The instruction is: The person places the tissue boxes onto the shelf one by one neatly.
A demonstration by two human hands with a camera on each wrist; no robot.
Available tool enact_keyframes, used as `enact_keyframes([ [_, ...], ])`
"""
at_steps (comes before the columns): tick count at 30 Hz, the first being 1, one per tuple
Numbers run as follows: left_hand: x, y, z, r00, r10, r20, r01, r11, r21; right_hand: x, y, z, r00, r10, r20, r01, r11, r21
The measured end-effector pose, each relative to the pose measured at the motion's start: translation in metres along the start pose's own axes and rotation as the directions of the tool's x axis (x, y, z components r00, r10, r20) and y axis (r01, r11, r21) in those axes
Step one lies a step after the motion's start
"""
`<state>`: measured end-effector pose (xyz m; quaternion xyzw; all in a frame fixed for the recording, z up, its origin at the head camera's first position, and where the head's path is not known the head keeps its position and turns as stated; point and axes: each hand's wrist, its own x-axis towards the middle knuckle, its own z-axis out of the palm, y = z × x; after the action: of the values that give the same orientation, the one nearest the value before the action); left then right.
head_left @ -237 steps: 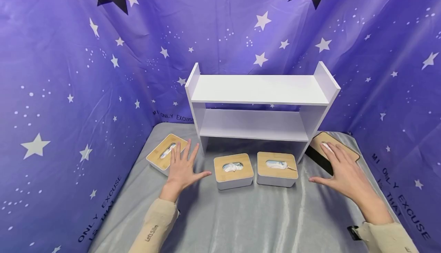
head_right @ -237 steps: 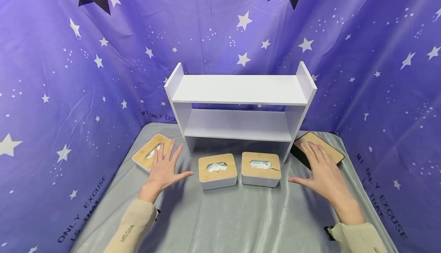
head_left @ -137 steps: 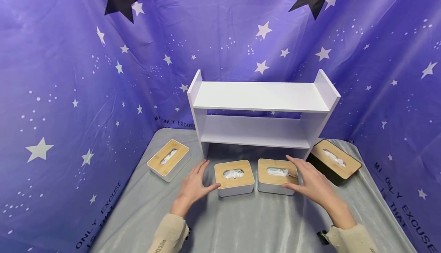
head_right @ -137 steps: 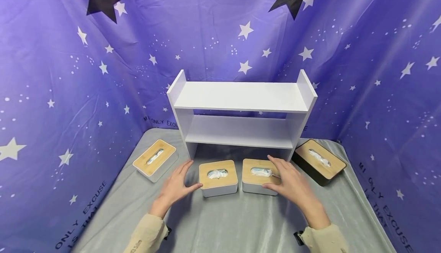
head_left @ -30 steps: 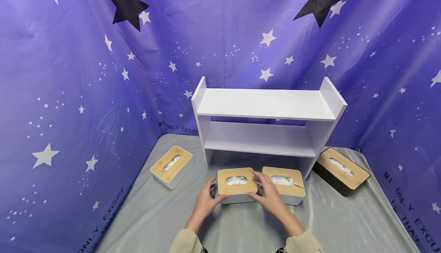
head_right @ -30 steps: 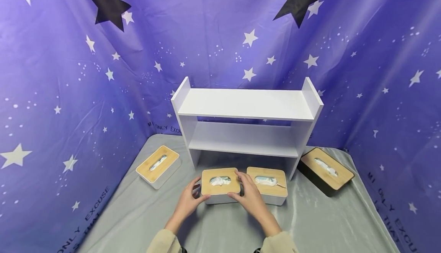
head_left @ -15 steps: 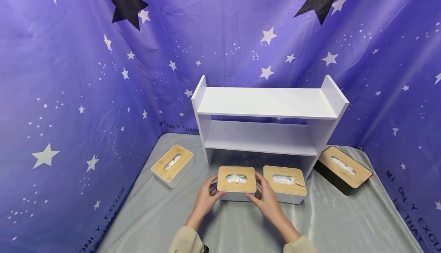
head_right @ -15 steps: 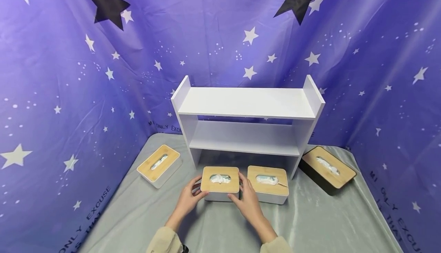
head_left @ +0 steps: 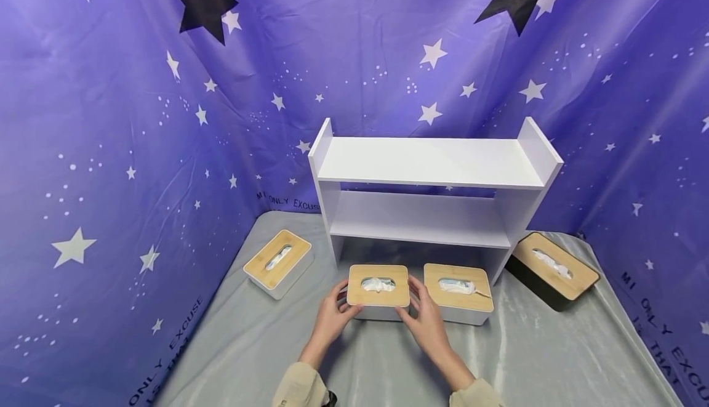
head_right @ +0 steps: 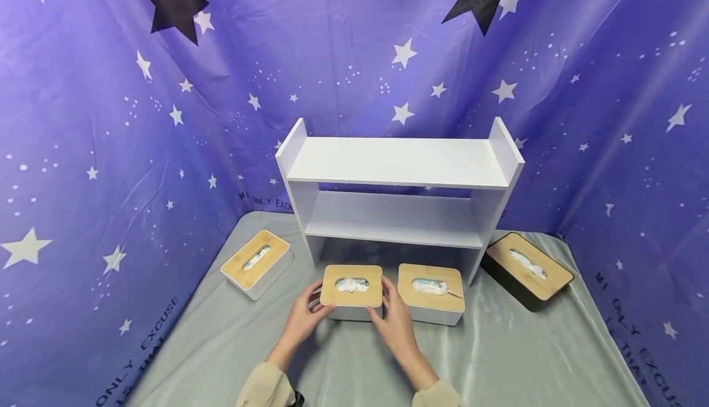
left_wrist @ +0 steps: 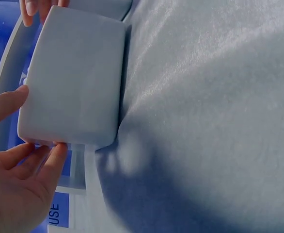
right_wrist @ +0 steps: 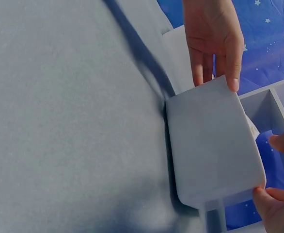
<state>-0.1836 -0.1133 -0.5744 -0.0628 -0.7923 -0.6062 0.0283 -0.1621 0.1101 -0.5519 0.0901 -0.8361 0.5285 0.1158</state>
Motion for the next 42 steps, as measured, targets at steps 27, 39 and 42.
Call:
enact_keyframes([
  [27, -0.001, -0.009, -0.01, 0.999, 0.001, -0.048, -0.001, 1.0, -0.004, 0.002, 0.003, 0.016, 0.989, 0.146, 0.035, -0.146, 0.989, 0.01],
  [39, 0.0, -0.011, -0.011, 0.999, 0.01, -0.037, -0.012, 0.999, -0.051, 0.003, 0.003, 0.013, 0.982, 0.182, 0.047, -0.182, 0.983, 0.002],
  [42, -0.002, 0.005, -0.012, 1.0, 0.002, -0.024, -0.003, 0.998, -0.059, 0.002, 0.003, 0.011, 0.981, 0.19, 0.04, -0.19, 0.982, 0.012],
])
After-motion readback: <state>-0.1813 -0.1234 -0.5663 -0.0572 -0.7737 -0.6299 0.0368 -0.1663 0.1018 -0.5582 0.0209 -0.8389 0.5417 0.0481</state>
